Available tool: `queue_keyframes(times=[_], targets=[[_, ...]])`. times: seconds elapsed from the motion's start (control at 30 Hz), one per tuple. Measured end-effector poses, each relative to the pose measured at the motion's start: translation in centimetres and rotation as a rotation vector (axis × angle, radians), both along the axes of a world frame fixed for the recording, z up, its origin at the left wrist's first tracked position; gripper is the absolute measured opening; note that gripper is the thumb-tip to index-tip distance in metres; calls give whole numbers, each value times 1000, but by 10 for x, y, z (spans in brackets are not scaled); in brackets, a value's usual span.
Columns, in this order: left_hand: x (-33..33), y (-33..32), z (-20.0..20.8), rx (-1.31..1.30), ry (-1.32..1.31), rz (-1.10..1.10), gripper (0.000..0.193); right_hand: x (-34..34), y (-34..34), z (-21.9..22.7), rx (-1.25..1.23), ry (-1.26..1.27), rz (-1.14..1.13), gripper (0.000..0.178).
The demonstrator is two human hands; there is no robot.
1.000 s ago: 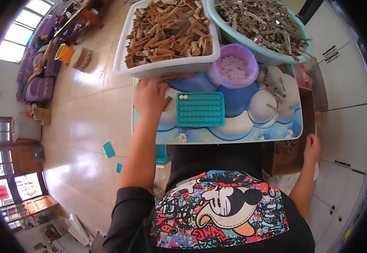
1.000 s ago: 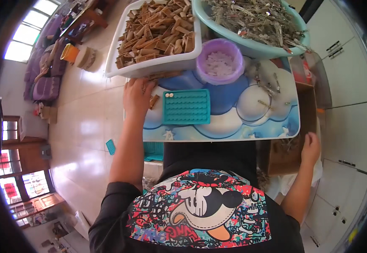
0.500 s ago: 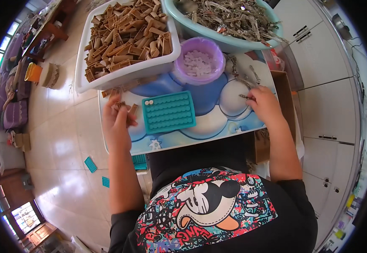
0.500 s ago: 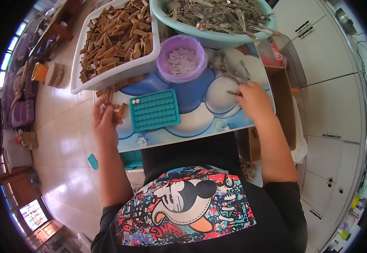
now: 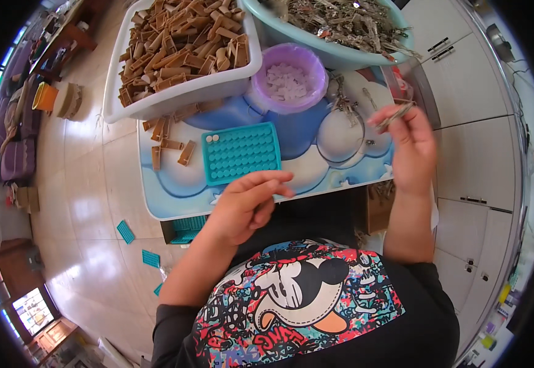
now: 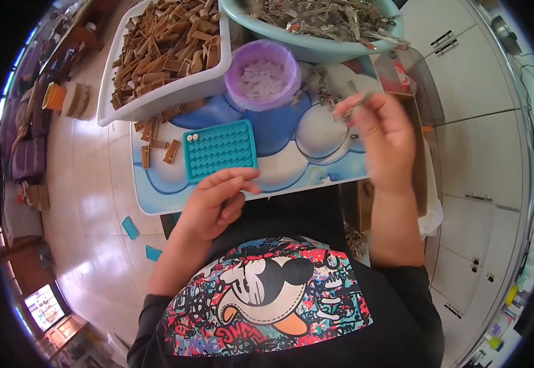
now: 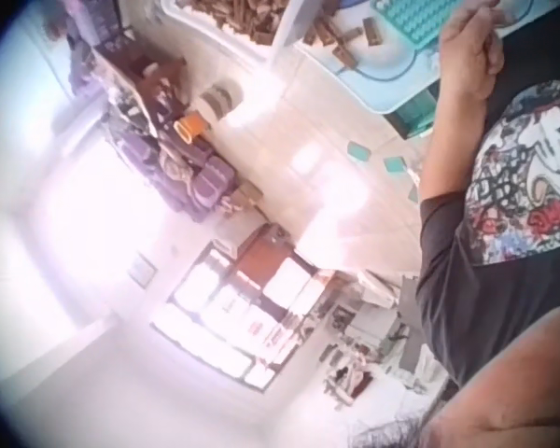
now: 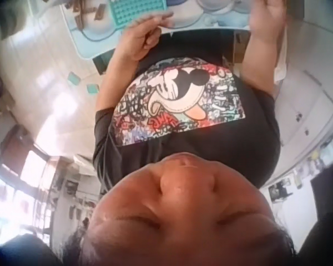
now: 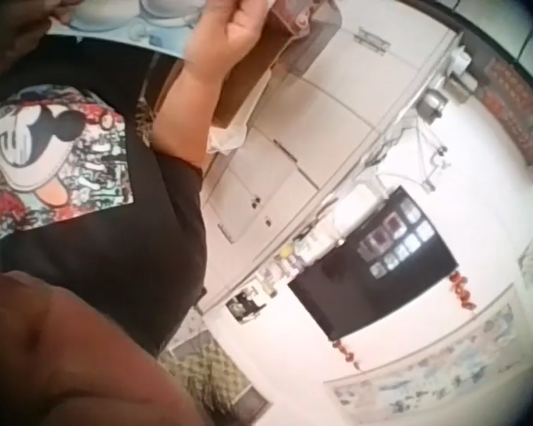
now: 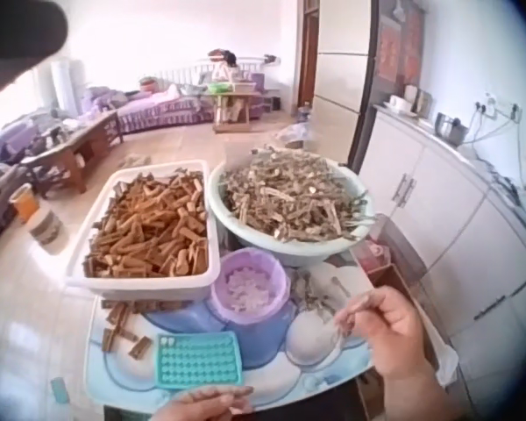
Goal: The person assembles small components by hand, inserting plastic components into cardboard sleeves.
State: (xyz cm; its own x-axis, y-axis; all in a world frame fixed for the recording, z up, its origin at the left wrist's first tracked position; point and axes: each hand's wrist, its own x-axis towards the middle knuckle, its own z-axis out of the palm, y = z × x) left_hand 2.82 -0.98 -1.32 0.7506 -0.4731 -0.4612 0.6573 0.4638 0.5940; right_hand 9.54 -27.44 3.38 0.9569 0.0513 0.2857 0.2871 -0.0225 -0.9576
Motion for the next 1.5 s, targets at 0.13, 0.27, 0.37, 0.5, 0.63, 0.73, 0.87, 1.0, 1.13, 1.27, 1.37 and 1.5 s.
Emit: queue_keyframes(times=[0.13,0.27,0.37,0.5,0.63,0.73,0.87,1.0,1.13,1.27,1.37,1.5], targets=[[4,-17,1,-78,58,37,35,-38,38,-19,-193,-53,229,9],[5,-11,-6,-176,80,112,35,-55,56,-26,-402,-170,407,13],[-2,-4,-15,-219,61,133,32,-54,60,-32,-422,-195,495,18],[-9,0,-16,-146,43,173,25,-46,64,-28,-405,-120,420,19],[-16,-2,-8,114,-33,236,20,-36,78,-28,-505,85,256,14],[-19,-3,-2,355,-152,226,19,-36,83,-32,-506,108,329,11],[-24,-8,-3,519,-321,292,17,-35,90,-36,-654,-237,281,9],[-31,-8,-14,761,-605,375,18,-37,97,-30,-637,-287,243,8],[-29,1,11,1026,-806,186,17,-33,92,-23,-671,-176,293,8],[-26,21,8,754,-655,497,28,-30,89,-19,-626,-162,337,6],[-17,33,10,-45,-227,500,29,-30,93,-19,-478,-173,483,7],[-17,17,4,-187,-43,470,36,-36,115,-23,-306,-239,399,13]])
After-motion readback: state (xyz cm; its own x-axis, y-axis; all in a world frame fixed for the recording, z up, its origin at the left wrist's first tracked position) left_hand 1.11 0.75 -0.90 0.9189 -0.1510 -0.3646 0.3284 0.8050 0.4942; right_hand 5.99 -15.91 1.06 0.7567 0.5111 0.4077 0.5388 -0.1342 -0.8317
